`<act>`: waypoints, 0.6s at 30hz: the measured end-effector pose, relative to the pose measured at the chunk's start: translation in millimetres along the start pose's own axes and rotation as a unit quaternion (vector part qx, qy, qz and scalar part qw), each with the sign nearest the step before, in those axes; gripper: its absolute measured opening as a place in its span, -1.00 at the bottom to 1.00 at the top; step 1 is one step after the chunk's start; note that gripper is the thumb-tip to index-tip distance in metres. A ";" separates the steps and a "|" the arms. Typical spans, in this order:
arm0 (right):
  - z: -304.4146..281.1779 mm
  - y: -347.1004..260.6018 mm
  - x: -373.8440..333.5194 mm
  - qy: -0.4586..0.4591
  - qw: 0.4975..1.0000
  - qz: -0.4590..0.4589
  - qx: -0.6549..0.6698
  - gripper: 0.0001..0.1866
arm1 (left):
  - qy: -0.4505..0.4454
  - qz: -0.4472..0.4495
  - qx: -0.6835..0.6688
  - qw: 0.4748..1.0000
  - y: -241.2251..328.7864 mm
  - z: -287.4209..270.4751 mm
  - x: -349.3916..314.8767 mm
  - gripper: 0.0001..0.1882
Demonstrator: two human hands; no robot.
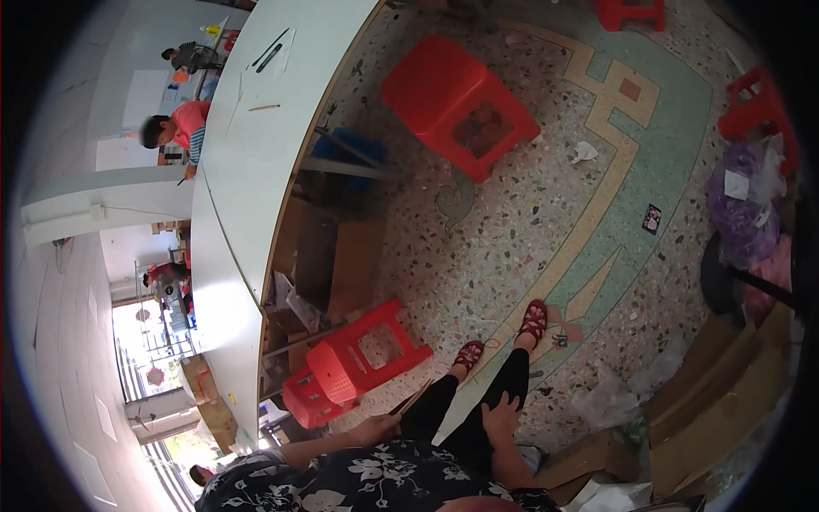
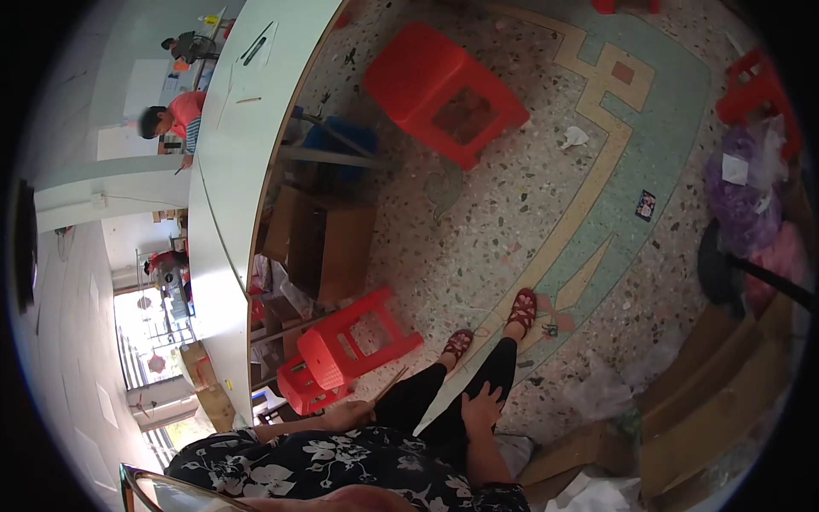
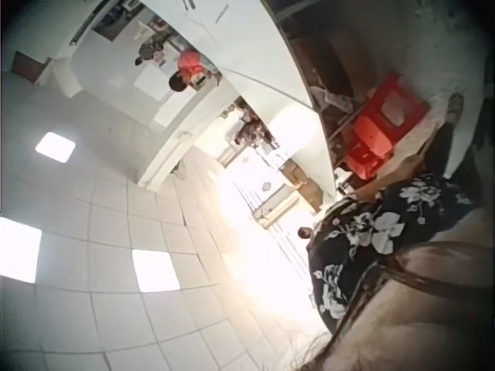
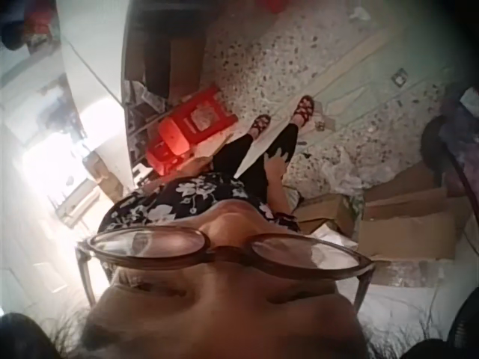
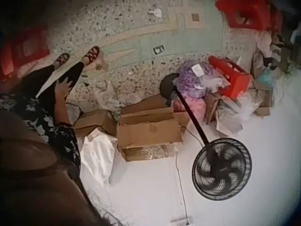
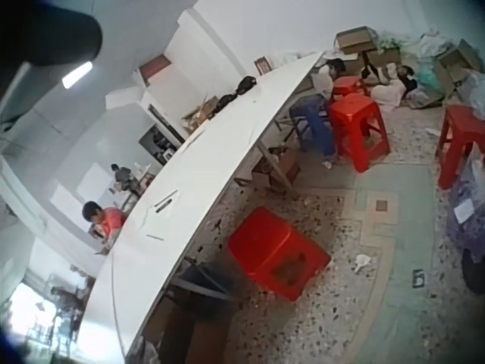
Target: The person sorts green plastic strips, gathers them into bundles, and places them into bags or containers in a workshop.
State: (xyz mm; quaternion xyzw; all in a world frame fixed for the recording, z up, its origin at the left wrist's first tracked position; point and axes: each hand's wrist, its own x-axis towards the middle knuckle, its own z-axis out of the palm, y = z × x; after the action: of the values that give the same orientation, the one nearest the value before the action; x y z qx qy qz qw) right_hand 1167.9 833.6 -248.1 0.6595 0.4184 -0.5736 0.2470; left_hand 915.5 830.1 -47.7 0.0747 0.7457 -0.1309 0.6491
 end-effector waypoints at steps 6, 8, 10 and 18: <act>-21.2 -2.7 9.4 0.005 1.000 0.022 0.003 -0.25 | 0.042 0.125 0.135 0.982 12.0 -6.8 1.0 -0.70; -26.8 -1.8 13.0 -0.004 1.000 0.026 0.003 -0.25 | 0.073 0.229 0.275 0.931 26.3 -6.4 1.7 -0.72; -34.7 -3.5 15.5 -0.011 1.000 0.026 -0.002 -0.26 | 0.115 0.188 0.165 0.961 38.3 5.7 3.7 -0.70; -40.0 56.6 74.5 0.073 0.982 -0.134 0.113 -0.43 | 0.170 0.237 0.128 0.948 122.0 -6.6 -102.5 -0.61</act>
State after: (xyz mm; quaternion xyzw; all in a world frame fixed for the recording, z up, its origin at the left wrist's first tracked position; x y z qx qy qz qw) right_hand 1236.5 856.0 -319.8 0.6614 0.4523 -0.5953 0.0602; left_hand 958.5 954.5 42.4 0.3531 0.7828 -0.0534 0.5095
